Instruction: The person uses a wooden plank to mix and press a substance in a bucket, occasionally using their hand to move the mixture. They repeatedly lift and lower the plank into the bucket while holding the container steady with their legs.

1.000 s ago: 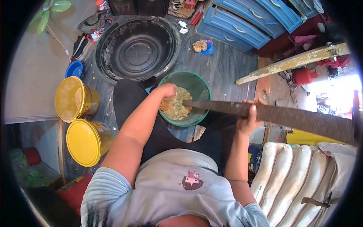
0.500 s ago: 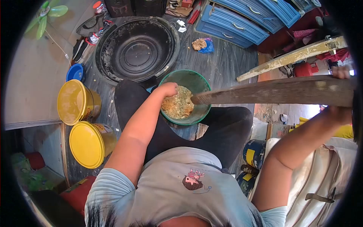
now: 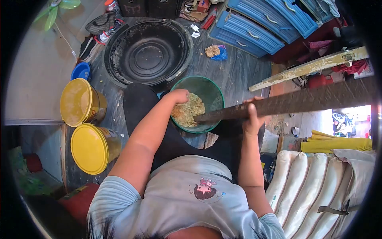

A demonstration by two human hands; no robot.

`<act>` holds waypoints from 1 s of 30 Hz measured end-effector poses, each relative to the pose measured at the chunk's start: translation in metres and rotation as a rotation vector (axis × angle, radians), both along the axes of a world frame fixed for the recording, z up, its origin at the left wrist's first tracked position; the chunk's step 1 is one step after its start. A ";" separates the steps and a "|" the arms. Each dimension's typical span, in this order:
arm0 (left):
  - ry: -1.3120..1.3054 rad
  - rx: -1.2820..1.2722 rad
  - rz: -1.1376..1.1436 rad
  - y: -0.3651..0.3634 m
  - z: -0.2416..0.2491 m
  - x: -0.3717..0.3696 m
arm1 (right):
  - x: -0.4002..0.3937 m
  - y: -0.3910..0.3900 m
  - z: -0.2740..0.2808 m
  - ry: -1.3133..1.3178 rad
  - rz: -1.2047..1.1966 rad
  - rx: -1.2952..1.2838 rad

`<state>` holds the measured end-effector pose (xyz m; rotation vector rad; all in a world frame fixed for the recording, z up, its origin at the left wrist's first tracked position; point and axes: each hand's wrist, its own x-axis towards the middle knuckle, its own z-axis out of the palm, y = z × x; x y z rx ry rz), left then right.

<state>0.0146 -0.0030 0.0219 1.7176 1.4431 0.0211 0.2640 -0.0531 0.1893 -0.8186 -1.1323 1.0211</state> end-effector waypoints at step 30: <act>-0.808 0.305 0.191 -0.029 0.114 0.073 | 0.006 0.025 -0.016 -0.431 0.065 -0.251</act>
